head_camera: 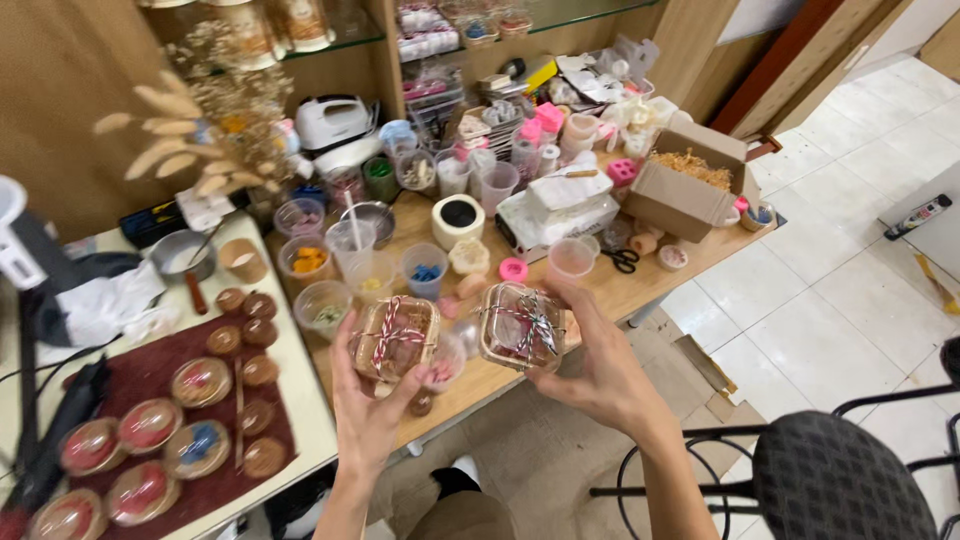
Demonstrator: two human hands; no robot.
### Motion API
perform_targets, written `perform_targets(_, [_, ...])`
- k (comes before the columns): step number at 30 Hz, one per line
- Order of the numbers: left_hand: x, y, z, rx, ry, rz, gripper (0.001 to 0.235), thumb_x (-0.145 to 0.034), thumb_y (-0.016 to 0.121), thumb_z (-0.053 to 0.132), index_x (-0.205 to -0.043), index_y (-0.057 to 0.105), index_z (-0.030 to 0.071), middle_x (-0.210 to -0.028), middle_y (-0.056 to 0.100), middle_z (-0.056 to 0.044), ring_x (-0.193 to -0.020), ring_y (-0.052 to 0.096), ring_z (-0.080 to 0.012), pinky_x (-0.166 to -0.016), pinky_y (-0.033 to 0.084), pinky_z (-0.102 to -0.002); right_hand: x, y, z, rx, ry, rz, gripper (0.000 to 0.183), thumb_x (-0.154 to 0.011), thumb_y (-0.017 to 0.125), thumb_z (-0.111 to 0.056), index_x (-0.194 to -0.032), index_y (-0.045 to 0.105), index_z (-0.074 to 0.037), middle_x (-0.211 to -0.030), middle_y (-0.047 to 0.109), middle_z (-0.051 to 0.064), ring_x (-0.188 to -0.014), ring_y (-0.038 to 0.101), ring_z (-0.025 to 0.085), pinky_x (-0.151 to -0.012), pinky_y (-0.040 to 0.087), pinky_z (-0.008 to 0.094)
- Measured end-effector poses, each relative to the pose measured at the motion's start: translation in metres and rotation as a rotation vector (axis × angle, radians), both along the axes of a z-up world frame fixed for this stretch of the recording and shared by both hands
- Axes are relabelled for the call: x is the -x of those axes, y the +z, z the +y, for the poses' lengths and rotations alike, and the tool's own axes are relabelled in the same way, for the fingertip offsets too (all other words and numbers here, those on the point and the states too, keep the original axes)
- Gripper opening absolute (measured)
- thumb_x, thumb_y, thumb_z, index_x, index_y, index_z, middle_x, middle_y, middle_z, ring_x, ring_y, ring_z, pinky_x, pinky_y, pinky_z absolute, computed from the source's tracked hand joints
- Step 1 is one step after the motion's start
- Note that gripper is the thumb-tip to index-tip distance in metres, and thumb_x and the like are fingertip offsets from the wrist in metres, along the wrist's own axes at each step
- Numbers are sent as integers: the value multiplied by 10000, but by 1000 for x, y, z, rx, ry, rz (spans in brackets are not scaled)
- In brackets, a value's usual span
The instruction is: The person organizes decorative cupcake-shaped candles by placing them on glass shelves and arranging boxed candle sets on a worktable.
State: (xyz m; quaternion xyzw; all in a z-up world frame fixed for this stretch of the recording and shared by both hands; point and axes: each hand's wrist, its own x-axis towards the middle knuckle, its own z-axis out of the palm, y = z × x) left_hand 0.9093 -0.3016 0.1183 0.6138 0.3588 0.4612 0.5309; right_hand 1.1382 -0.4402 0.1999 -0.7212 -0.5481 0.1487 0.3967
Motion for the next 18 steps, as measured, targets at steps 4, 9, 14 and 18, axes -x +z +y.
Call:
perform_targets(4, [-72,-14,27,4,-49,-94,970,-776,826,156,-1592,313,48,-1347,613,-192,-1092,695,-253,-928,590,-373,-70,-7,25,-108,50,-34,963,-608,845,-166,-1457,416,-23,-1422,567,191,-1342,547,332,-1121,405,430])
perform_targets(9, [-176,-36,74,153,-75,-220,898,-796,843,140,-1549,367,39,-1399,597,-149,-1189,644,-222,-1002,550,-360,-165,-15,74,13,11,-28,951,-617,867,-154,-1456,428,-55,-1397,577,171,-1333,543,313,-1091,427,407])
perform_targets(14, [-274,-24,137,316,-60,-222,927,-738,819,99,-1534,345,114,-1347,633,-135,-1179,661,-237,-951,584,-394,-275,2,137,4,75,-66,949,-601,895,-172,-1429,444,-62,-1383,582,172,-1273,588,315,-1043,479,393])
perform_targets(18, [-335,-12,182,107,-162,-327,941,-787,858,98,-1566,331,80,-1450,566,-147,-1314,581,-250,-1107,490,-393,-349,7,186,13,80,-12,931,-594,876,-164,-1427,471,-69,-1321,639,148,-1241,625,289,-1032,497,393])
